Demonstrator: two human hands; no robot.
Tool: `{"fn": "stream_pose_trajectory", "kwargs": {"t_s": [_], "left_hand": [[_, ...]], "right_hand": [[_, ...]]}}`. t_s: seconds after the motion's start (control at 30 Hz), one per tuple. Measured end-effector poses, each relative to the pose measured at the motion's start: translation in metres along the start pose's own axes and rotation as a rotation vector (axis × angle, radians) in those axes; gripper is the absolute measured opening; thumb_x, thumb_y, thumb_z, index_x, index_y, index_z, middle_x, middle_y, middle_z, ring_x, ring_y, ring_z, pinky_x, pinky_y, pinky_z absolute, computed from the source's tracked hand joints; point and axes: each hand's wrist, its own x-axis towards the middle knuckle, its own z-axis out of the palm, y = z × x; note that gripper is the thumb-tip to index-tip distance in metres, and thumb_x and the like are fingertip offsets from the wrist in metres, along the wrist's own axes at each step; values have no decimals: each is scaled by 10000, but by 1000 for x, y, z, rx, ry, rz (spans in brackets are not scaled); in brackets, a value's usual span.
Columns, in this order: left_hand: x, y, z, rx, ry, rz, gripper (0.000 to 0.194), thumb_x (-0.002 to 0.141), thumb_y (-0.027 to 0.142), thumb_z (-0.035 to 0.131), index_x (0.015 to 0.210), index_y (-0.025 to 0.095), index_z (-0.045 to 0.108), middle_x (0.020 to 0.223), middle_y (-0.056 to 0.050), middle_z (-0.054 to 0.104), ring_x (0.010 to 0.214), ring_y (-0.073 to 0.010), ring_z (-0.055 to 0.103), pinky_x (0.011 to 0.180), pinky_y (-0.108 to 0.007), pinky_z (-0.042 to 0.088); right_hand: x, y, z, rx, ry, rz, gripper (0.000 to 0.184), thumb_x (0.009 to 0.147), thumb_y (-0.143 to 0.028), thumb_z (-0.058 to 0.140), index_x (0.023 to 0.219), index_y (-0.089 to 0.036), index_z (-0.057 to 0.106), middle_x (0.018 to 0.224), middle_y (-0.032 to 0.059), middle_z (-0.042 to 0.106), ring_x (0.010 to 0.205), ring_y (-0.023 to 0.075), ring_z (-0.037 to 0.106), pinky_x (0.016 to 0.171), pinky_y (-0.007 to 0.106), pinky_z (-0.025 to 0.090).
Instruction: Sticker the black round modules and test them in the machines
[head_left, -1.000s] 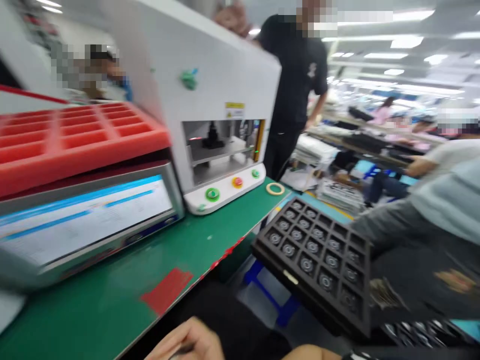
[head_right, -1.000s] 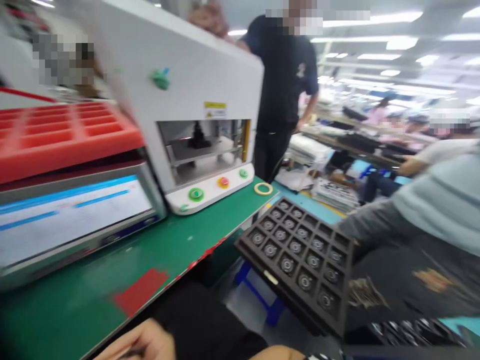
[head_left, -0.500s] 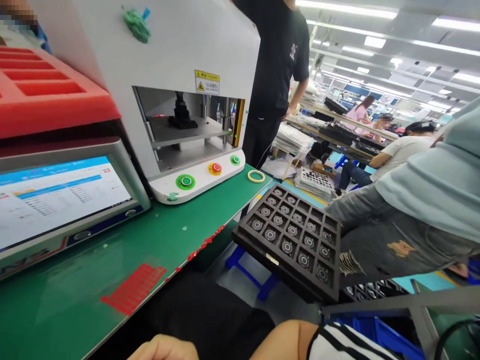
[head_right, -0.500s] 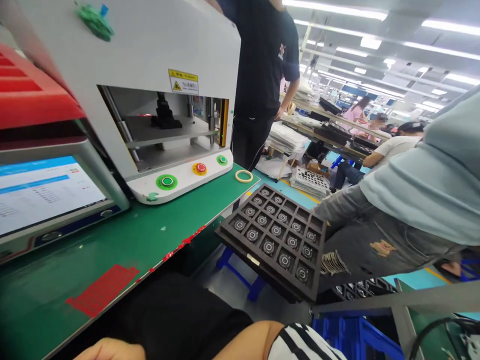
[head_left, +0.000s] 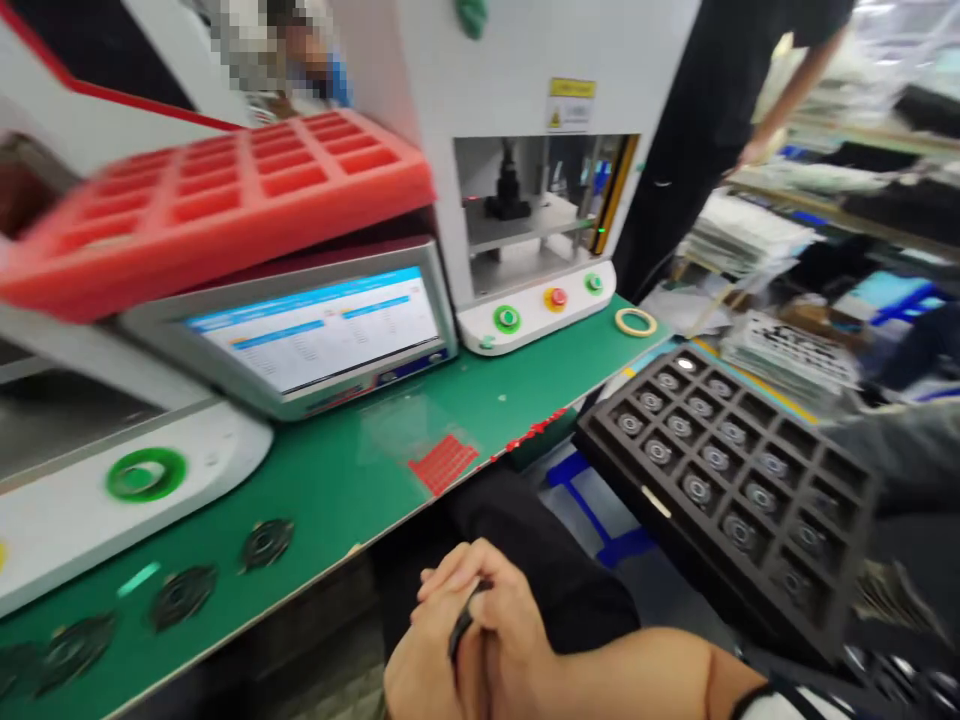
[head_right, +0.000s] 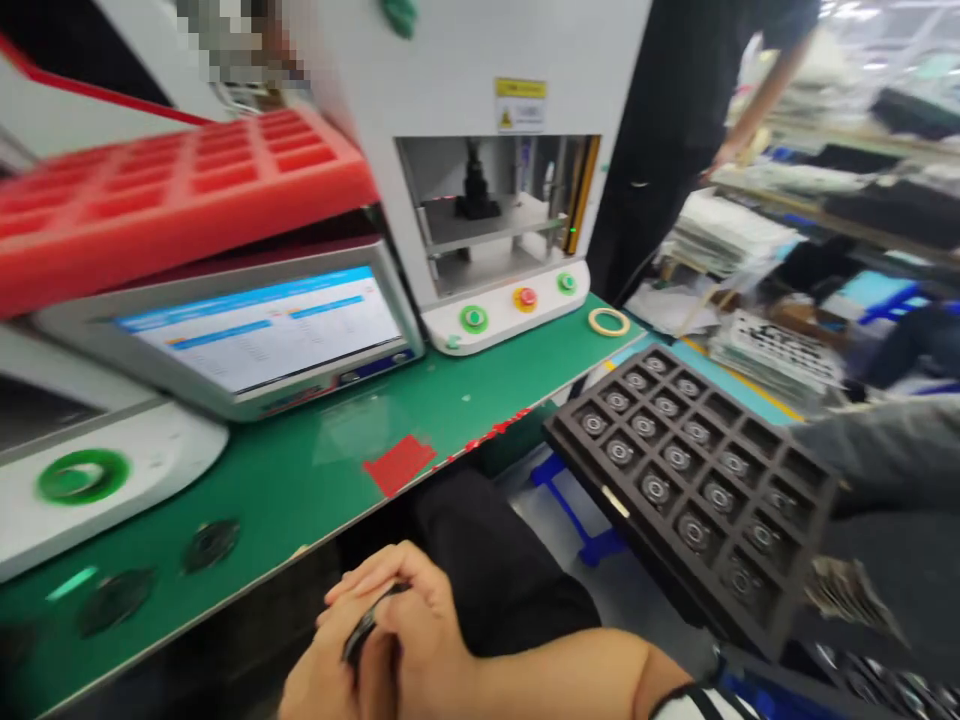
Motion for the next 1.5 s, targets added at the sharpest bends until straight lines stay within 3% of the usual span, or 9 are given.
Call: {"fn": "stream_pose_trajectory", "kwargs": {"t_s": [0.1,0.27,0.47,0.7,1.03,1.17,1.33,1.4,1.5], "left_hand": [[12,5,1,-21,32,185,190,953,237,452,1042,193,614,875,-63,763,781,-176,748,685,-224,576],[20,15,2,-95,45,85,190,955,178,422,1051,184,586,879,-48,746,760,-141,736,659,-193,556],[19,15,1,-66,23,108,240,935,147,439,1101,180,609,973,-73,761,830,-166,744,740,-234,576],[20,17,1,-113,23,43,204,962,196,414,1061,179,591,952,-70,754,787,-153,738,677,-220,568],[23,17,2,-136,47,122,194,939,157,425,1037,176,592,880,-61,752,785,-158,736,712,-218,560],[16,17,-1,-129,53,93,214,961,175,397,1073,170,580,955,-92,755,812,-166,737,722,-232,566],[18,10,-5,-124,73,173,233,966,183,405,1117,153,580,965,-100,748,859,-173,734,759,-233,556],[20,9,-3,-234,95,124,216,953,184,431,1092,169,597,924,-74,743,813,-163,727,728,-223,547],[17,12,3,-555,108,-160,166,957,225,464,943,196,628,725,-8,673,583,-103,625,565,-180,480]], "right_hand": [[0,-7,1,-105,-1,44,102,671,-270,604,732,-200,646,880,26,690,832,175,637,828,315,493],[-1,-10,-1,-154,-12,69,163,694,-339,655,779,-201,666,937,33,671,879,185,626,847,316,487],[1,-6,-3,-148,10,89,136,696,-336,641,750,-211,642,895,21,677,857,192,637,874,354,492],[2,-8,-6,-212,-28,87,168,699,-340,624,791,-207,672,952,37,676,888,198,623,872,338,476],[2,-11,-8,-198,-48,105,155,691,-355,634,766,-223,669,940,25,659,923,217,621,918,370,476],[0,-7,-12,-192,-51,134,151,692,-354,667,781,-232,671,963,22,650,909,210,628,902,365,492],[2,3,-12,-180,-49,95,125,719,-362,670,758,-243,663,951,20,650,957,225,636,932,390,499],[2,1,-13,-214,-96,74,150,753,-394,665,796,-250,675,968,24,659,976,224,641,932,374,503],[3,-6,-16,-359,-216,57,263,812,-463,648,973,-264,709,1097,45,667,1022,221,640,915,336,510]]}}
